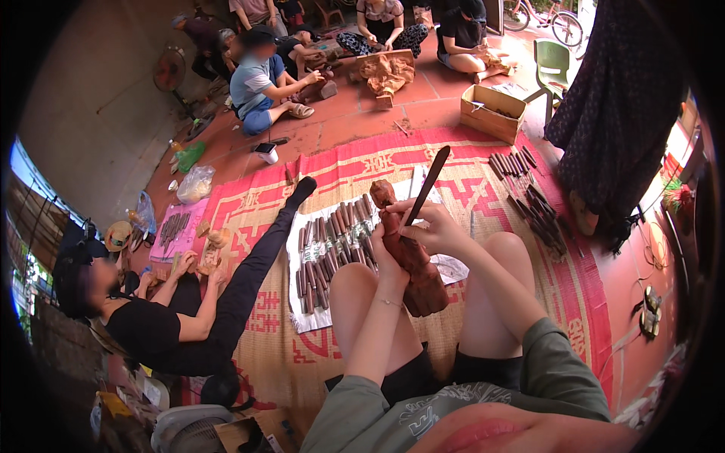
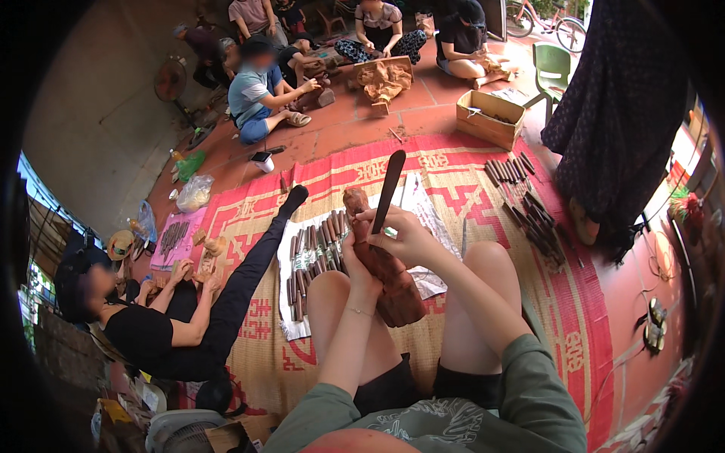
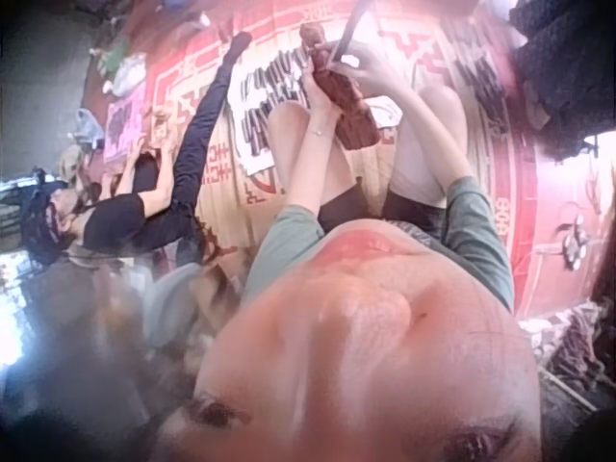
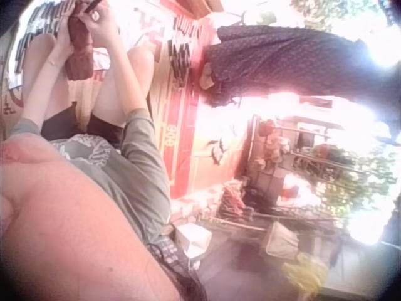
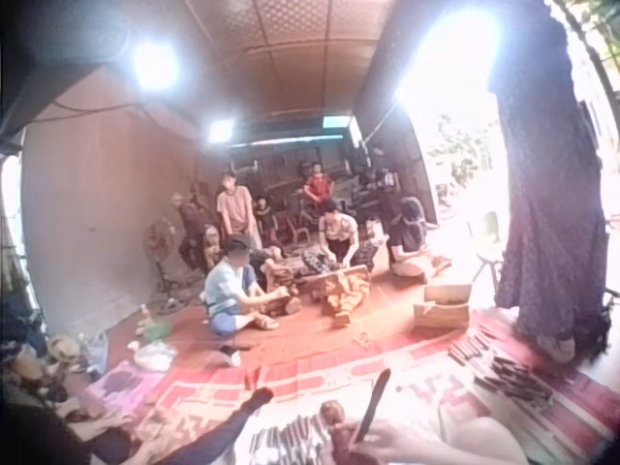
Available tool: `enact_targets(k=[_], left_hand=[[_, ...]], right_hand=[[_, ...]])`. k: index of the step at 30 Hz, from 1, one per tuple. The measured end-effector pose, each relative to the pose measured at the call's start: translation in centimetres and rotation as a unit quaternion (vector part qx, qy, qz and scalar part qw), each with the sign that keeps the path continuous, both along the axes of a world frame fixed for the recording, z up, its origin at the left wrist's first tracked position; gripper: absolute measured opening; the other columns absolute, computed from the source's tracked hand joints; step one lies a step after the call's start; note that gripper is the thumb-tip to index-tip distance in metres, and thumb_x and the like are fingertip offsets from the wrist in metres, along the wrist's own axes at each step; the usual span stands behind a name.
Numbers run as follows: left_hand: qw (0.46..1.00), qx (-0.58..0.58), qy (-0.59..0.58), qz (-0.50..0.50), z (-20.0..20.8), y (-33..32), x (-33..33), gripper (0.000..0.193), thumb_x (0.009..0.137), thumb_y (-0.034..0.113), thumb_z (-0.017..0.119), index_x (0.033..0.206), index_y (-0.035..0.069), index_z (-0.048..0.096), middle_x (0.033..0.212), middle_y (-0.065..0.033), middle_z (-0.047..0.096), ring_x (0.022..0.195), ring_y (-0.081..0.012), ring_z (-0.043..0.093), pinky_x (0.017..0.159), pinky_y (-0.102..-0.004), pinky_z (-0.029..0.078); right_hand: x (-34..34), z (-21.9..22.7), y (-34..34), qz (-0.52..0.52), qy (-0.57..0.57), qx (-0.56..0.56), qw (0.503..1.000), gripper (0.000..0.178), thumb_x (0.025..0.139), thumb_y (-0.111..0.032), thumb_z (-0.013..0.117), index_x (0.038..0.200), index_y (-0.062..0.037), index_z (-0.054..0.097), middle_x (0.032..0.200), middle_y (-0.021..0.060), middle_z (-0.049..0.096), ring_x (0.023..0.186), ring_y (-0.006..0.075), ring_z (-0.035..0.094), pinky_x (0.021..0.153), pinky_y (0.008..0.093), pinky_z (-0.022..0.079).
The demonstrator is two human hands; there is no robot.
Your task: The person carves a wooden figurine using a chisel, holding the piece in their left hand and the tool in their right. They repeatedly scrape and shape the surface of the wood while seated on a mat in a workshop setting.
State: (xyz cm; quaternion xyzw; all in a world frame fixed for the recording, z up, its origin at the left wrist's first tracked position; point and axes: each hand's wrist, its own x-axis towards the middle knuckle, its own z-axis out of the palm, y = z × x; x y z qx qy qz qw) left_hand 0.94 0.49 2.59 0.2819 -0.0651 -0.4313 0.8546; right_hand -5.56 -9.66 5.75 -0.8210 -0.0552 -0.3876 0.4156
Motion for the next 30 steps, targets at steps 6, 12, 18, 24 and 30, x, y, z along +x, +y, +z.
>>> enact_targets(k=[6, 12, 18, 24, 30], left_hand=[[0.996, -0.011, -0.049, -0.074, -2.6, 0.3, 1.4, 0.054, 0.086, 0.051, 0.034, 0.114, 0.008, 0.051, 0.086, -0.0096, 0.064, 0.066, -0.024, 0.063, 0.06, -0.0372, 0.054], [0.997, -0.03, -0.041, -0.051, -2.2, 0.1, 1.2, 0.056, 0.085, 0.052, 0.033, 0.111, 0.007, 0.052, 0.08, -0.011, 0.063, 0.063, -0.0249, 0.063, 0.056, -0.0373, 0.053], [0.999, -0.016, -0.022, -0.027, -2.5, 0.4, 1.5, 0.054, 0.086, 0.052, 0.034, 0.107, 0.007, 0.054, 0.08, -0.0104, 0.063, 0.064, -0.0239, 0.062, 0.058, -0.0374, 0.053], [1.0, 0.025, 0.012, 0.008, -1.7, 0.5, 1.1, 0.052, 0.084, 0.055, 0.038, 0.103, 0.009, 0.055, 0.073, -0.0093, 0.061, 0.062, -0.0231, 0.061, 0.059, -0.0375, 0.053], [0.999, 0.021, 0.016, 0.017, -3.0, 0.1, 1.8, 0.053, 0.083, 0.057, 0.039, 0.101, 0.009, 0.055, 0.071, -0.0086, 0.06, 0.06, -0.0226, 0.06, 0.056, -0.0368, 0.051]], right_hand=[[-0.3, 0.2, -1.0, -0.026, 0.029, 0.062, 0.997, 0.022, 0.075, -0.003, 0.064, 0.097, -0.0014, 0.065, 0.102, 0.0125, 0.065, 0.094, 0.0269, 0.063, 0.083, 0.036, 0.049], [-0.1, 0.1, -0.2, -0.042, 0.054, 0.052, 0.996, 0.019, 0.074, -0.006, 0.067, 0.092, -0.0002, 0.065, 0.109, 0.0112, 0.062, 0.101, 0.0288, 0.058, 0.086, 0.0381, 0.045], [-0.6, 0.8, -0.3, -0.02, 0.045, 0.005, 0.999, 0.012, 0.07, -0.004, 0.068, 0.081, -0.0031, 0.067, 0.106, 0.0093, 0.064, 0.098, 0.0255, 0.059, 0.085, 0.0362, 0.045], [-0.6, 0.2, -1.7, -0.107, 0.011, -0.002, 0.994, 0.01, 0.072, -0.007, 0.07, 0.081, -0.0035, 0.067, 0.1, 0.0079, 0.065, 0.096, 0.0241, 0.059, 0.081, 0.0352, 0.046], [-0.8, 0.8, -1.5, -0.089, 0.013, 0.011, 0.996, 0.01, 0.073, -0.006, 0.07, 0.083, -0.0058, 0.067, 0.081, 0.0056, 0.066, 0.082, 0.0178, 0.058, 0.07, 0.0303, 0.046]])
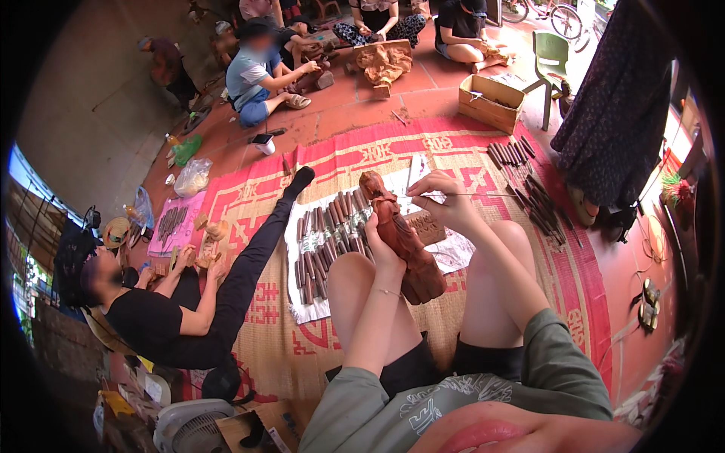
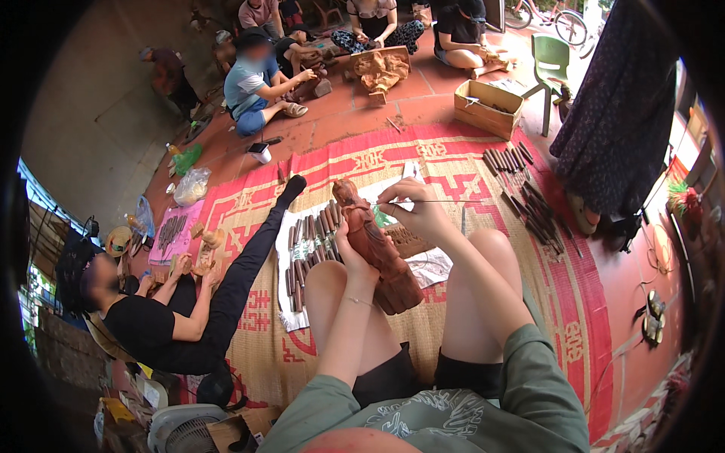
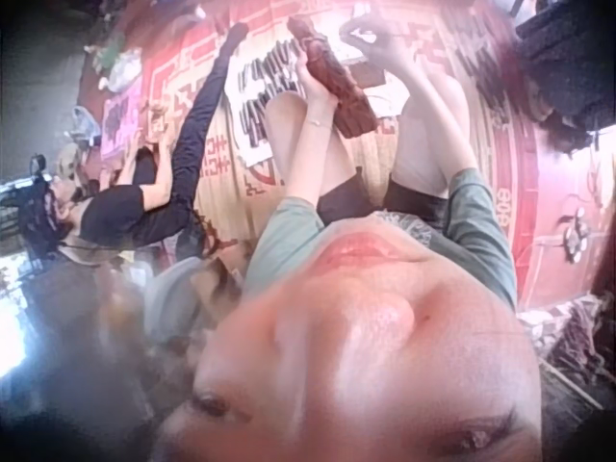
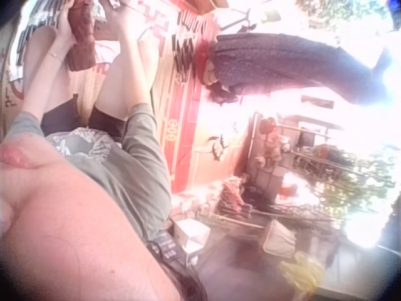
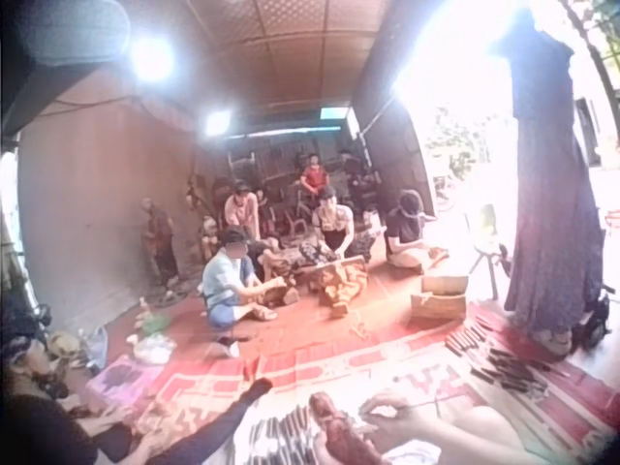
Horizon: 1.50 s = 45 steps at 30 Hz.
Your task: The person carves a wooden figurine using a chisel, holding the piece in their left hand and the tool in their right. They repeatedly scrape and shape the surface of the wood while seated on a mat in a workshop setting.
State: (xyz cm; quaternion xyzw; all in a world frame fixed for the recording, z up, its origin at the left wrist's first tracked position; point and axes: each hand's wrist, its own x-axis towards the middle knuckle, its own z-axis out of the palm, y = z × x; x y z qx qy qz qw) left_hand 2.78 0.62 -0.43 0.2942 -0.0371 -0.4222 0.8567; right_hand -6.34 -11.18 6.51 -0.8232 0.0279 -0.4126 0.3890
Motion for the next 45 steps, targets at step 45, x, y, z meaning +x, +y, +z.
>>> enact_targets(k=[45], left_hand=[[0.999, 0.018, -0.022, 0.043, 2.8, 0.5, -1.3, 0.05, 0.088, 0.046, 0.036, 0.112, 0.005, 0.054, 0.1, -0.0074, 0.062, 0.088, -0.0206, 0.061, 0.076, -0.0309, 0.05]], right_hand=[[0.9, -1.4, 2.5, 0.061, 0.125, 0.011, 0.99, 0.011, 0.079, -0.007, 0.063, 0.085, 0.0002, 0.059, 0.076, 0.0115, 0.062, 0.074, 0.0217, 0.061, 0.068, 0.0334, 0.047]])
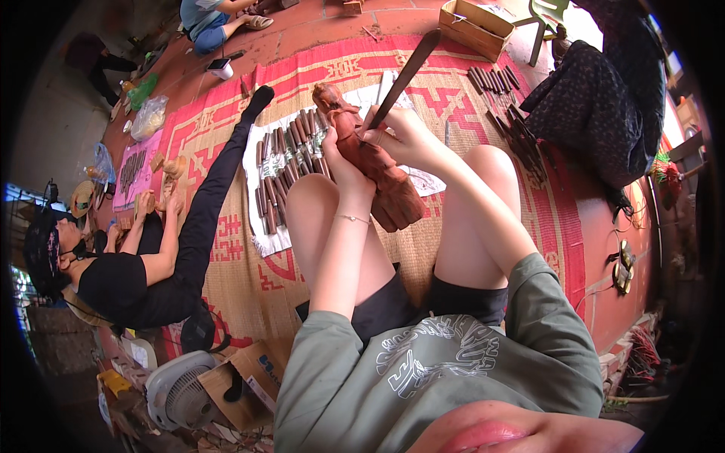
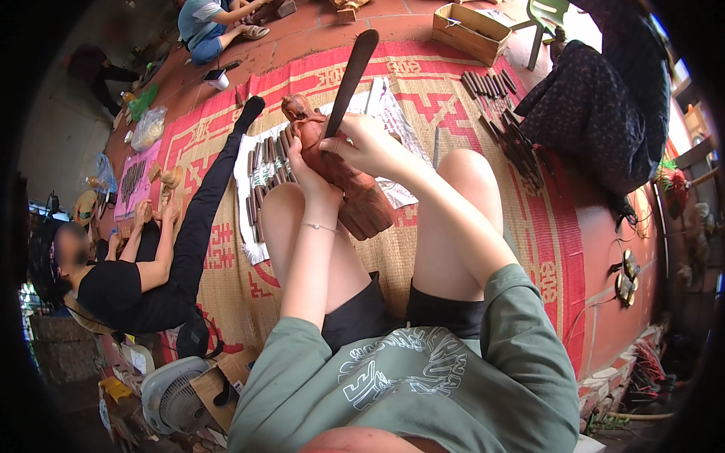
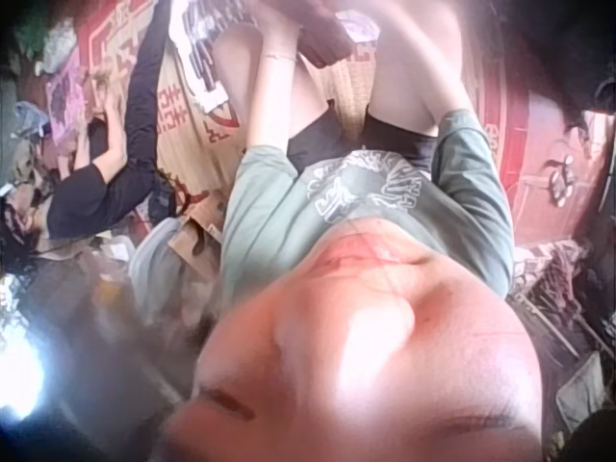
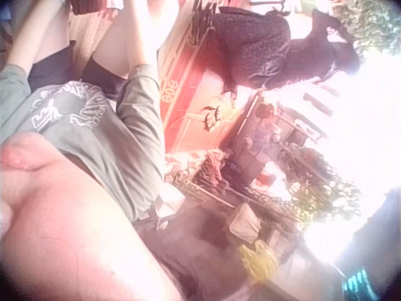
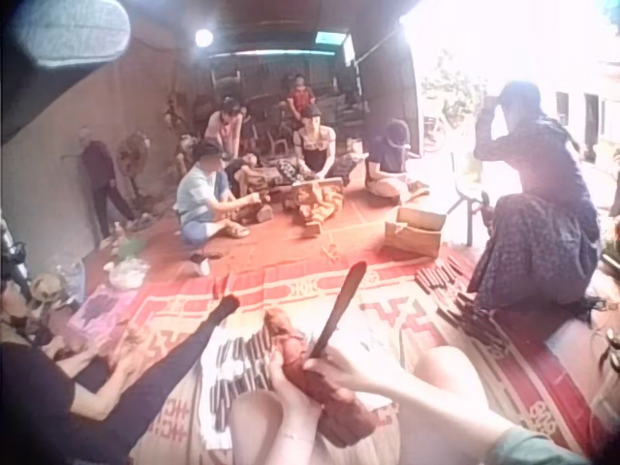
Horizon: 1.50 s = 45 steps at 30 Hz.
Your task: The person carves a wooden figurine using a chisel, holding the piece in their left hand and the tool in their right. They repeatedly scrape and shape the surface of the wood while seated on a mat in a workshop setting.
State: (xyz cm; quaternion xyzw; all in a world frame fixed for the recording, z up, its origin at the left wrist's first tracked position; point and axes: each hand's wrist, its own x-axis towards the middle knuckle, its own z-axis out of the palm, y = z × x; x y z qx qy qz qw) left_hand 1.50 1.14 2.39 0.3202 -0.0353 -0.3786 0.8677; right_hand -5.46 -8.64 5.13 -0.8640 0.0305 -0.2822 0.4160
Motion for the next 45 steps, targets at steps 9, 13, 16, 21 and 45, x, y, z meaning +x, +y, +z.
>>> enact_targets(k=[9, 13, 16, 21, 45], left_hand=[[0.993, -0.08, -0.034, -0.082, -0.8, 0.3, 0.3, 0.048, 0.089, 0.044, 0.035, 0.112, 0.006, 0.055, 0.104, -0.0076, 0.06, 0.096, -0.0181, 0.058, 0.082, -0.0314, 0.047], [0.993, -0.082, -0.031, -0.076, -0.9, 0.5, 0.2, 0.048, 0.09, 0.043, 0.034, 0.114, 0.006, 0.054, 0.106, -0.0082, 0.06, 0.099, -0.0183, 0.057, 0.085, -0.0306, 0.045], [0.992, -0.078, -0.076, -0.059, -0.8, 0.3, 0.3, 0.05, 0.089, 0.043, 0.034, 0.117, 0.005, 0.052, 0.108, -0.0086, 0.06, 0.099, -0.0194, 0.057, 0.087, -0.0311, 0.044], [0.992, -0.09, -0.03, -0.079, 0.1, 0.2, -0.2, 0.051, 0.089, 0.044, 0.034, 0.118, 0.005, 0.052, 0.111, -0.0085, 0.058, 0.103, -0.0187, 0.056, 0.089, -0.0315, 0.044], [0.983, -0.122, 0.055, -0.129, -2.4, -0.3, 0.4, 0.042, 0.089, 0.045, 0.042, 0.106, 0.01, 0.057, 0.094, -0.004, 0.059, 0.083, -0.0135, 0.059, 0.073, -0.0277, 0.048]], right_hand=[[1.6, -0.1, -0.8, -0.076, -0.075, 0.007, 0.994, 0.017, 0.077, -0.008, 0.065, 0.09, 0.001, 0.06, 0.074, 0.0155, 0.059, 0.07, 0.0296, 0.059, 0.063, 0.036, 0.046], [1.1, -0.8, -1.2, -0.003, -0.047, 0.047, 0.998, 0.015, 0.078, -0.01, 0.065, 0.089, 0.0003, 0.062, 0.075, 0.015, 0.061, 0.069, 0.0262, 0.06, 0.064, 0.035, 0.046], [1.3, -0.6, -0.6, 0.038, -0.064, 0.022, 0.997, 0.014, 0.078, -0.01, 0.066, 0.087, -0.0003, 0.062, 0.076, 0.0151, 0.061, 0.069, 0.0249, 0.061, 0.064, 0.0349, 0.046], [1.3, -0.8, -0.7, -0.047, -0.127, 0.037, 0.99, 0.011, 0.077, -0.007, 0.066, 0.085, -0.0008, 0.064, 0.073, 0.0125, 0.061, 0.069, 0.0248, 0.061, 0.062, 0.0328, 0.047], [0.4, 0.9, -0.4, 0.022, -0.001, 0.088, 0.996, 0.008, 0.077, 0.0, 0.062, 0.084, 0.003, 0.06, 0.072, 0.011, 0.06, 0.066, 0.0196, 0.058, 0.062, 0.0307, 0.046]])
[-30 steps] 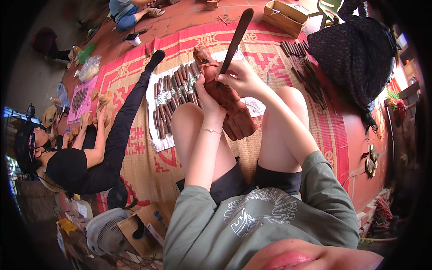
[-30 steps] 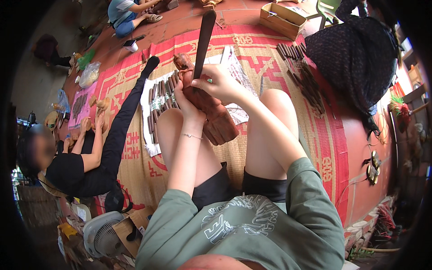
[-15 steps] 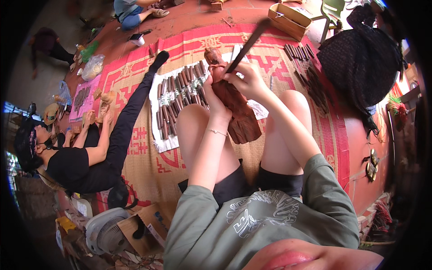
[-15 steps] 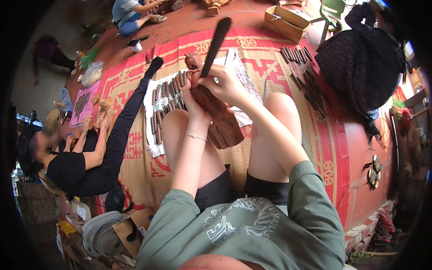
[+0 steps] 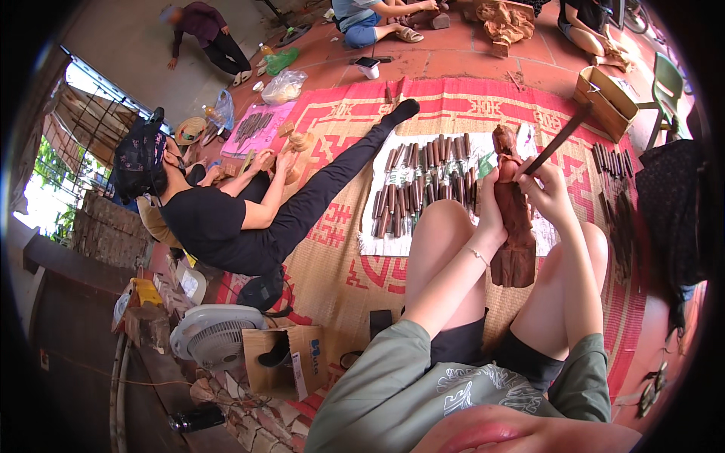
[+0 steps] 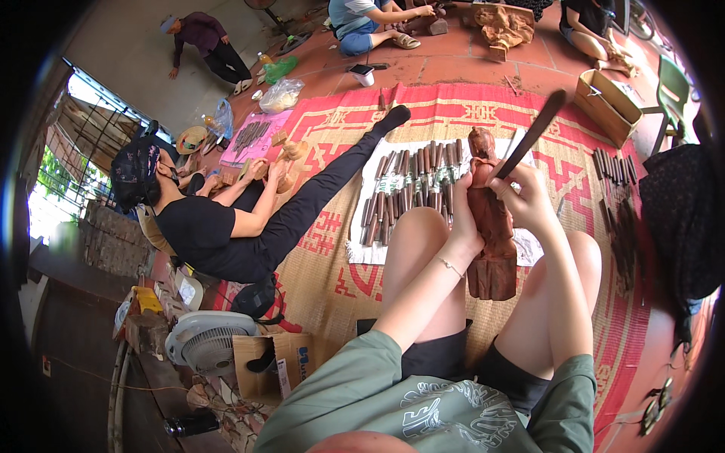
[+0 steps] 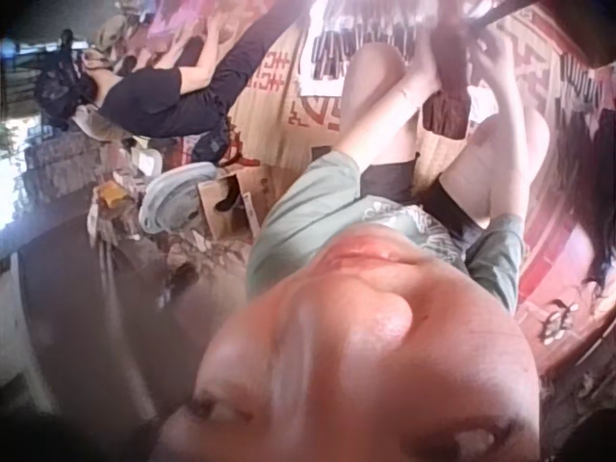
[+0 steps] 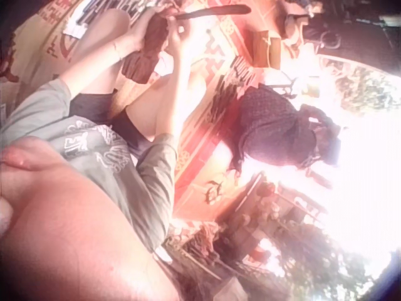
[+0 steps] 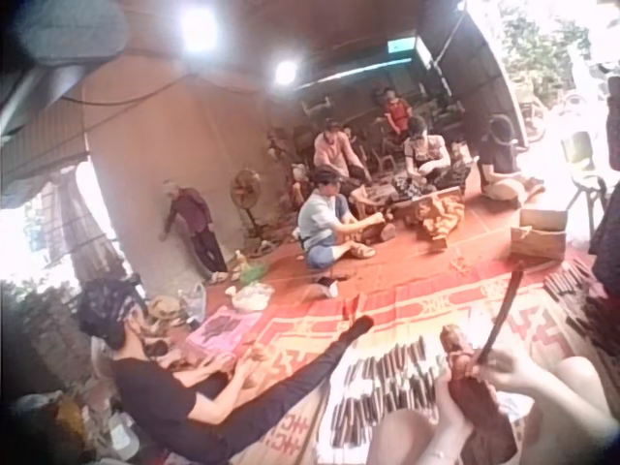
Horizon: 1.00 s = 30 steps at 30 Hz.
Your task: The person carves a wooden figurine using a chisel, holding the piece in their left hand and the tool in their right. They repeatedly scrape and shape the surface of the wood while seated on a mat in a workshop setting.
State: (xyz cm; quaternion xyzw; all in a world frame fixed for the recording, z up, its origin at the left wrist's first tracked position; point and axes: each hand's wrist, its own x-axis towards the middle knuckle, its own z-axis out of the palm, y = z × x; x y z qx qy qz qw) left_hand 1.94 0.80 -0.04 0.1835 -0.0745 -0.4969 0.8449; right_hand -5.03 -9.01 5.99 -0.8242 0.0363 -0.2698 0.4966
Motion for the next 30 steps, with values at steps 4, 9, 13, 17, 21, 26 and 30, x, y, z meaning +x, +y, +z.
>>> enact_targets(k=[4, 9, 13, 17, 21, 26, 30], left_hand=[[0.999, 0.014, -0.025, 0.039, 1.8, -0.1, -0.6, 0.041, 0.089, 0.044, 0.042, 0.106, 0.01, 0.057, 0.094, -0.0042, 0.059, 0.085, -0.0129, 0.058, 0.075, -0.0276, 0.047], [0.998, 0.057, 0.021, 0.024, -0.5, -0.9, 0.1, 0.058, 0.086, 0.054, 0.033, 0.104, 0.004, 0.055, 0.07, -0.008, 0.061, 0.058, -0.0208, 0.06, 0.055, -0.0324, 0.051], [0.998, 0.054, 0.009, 0.043, 1.0, -1.0, -0.5, 0.058, 0.086, 0.055, 0.032, 0.105, 0.005, 0.056, 0.076, -0.0093, 0.062, 0.062, -0.0207, 0.061, 0.057, -0.0321, 0.051], [0.998, 0.056, 0.009, -0.009, -0.4, -0.3, -0.1, 0.053, 0.087, 0.052, 0.036, 0.106, 0.007, 0.055, 0.089, -0.0074, 0.061, 0.075, -0.0169, 0.061, 0.066, -0.0292, 0.05], [0.998, 0.029, -0.052, -0.011, 0.2, 0.2, 0.1, 0.048, 0.088, 0.049, 0.039, 0.105, 0.008, 0.056, 0.09, -0.0049, 0.059, 0.08, -0.0138, 0.06, 0.07, -0.0276, 0.049], [0.998, 0.058, -0.026, 0.027, 0.8, 0.0, -0.2, 0.053, 0.089, 0.05, 0.033, 0.106, 0.005, 0.055, 0.09, -0.0077, 0.061, 0.078, -0.017, 0.062, 0.064, -0.0313, 0.051], [0.999, 0.031, -0.017, -0.021, -0.6, -0.5, 0.2, 0.056, 0.088, 0.052, 0.033, 0.107, 0.004, 0.054, 0.089, -0.0093, 0.061, 0.073, -0.0188, 0.063, 0.061, -0.0313, 0.052]], right_hand=[[0.2, -0.2, 0.2, -0.01, -0.053, -0.067, 0.996, 0.008, 0.078, -0.001, 0.062, 0.084, 0.0026, 0.06, 0.074, 0.0114, 0.061, 0.069, 0.0205, 0.059, 0.062, 0.0306, 0.046], [0.4, -1.0, -0.7, -0.076, -0.07, -0.071, 0.992, 0.006, 0.077, 0.0, 0.061, 0.083, 0.0018, 0.06, 0.072, 0.0103, 0.061, 0.066, 0.0199, 0.058, 0.062, 0.0301, 0.046], [-0.2, -0.3, -0.6, 0.003, -0.039, -0.046, 0.998, 0.005, 0.077, 0.002, 0.06, 0.082, 0.0021, 0.061, 0.071, 0.0103, 0.06, 0.065, 0.0204, 0.058, 0.062, 0.0301, 0.046], [0.2, -0.2, 0.2, -0.061, -0.081, -0.077, 0.992, 0.006, 0.075, 0.006, 0.059, 0.08, 0.0023, 0.06, 0.07, 0.0113, 0.06, 0.066, 0.0211, 0.059, 0.062, 0.0305, 0.046], [-0.2, 0.4, 0.1, -0.004, -0.047, -0.052, 0.998, 0.006, 0.075, 0.005, 0.06, 0.081, 0.0023, 0.061, 0.071, 0.0119, 0.061, 0.068, 0.0222, 0.061, 0.062, 0.0307, 0.046], [0.4, -0.6, 0.3, -0.03, -0.078, -0.094, 0.992, 0.004, 0.076, 0.002, 0.061, 0.081, 0.0027, 0.061, 0.073, 0.0118, 0.062, 0.066, 0.022, 0.06, 0.061, 0.0304, 0.046], [-0.2, 0.4, -0.1, -0.034, -0.046, -0.046, 0.997, 0.004, 0.077, 0.002, 0.06, 0.081, 0.0031, 0.06, 0.073, 0.0114, 0.062, 0.064, 0.0206, 0.06, 0.061, 0.0307, 0.046]])
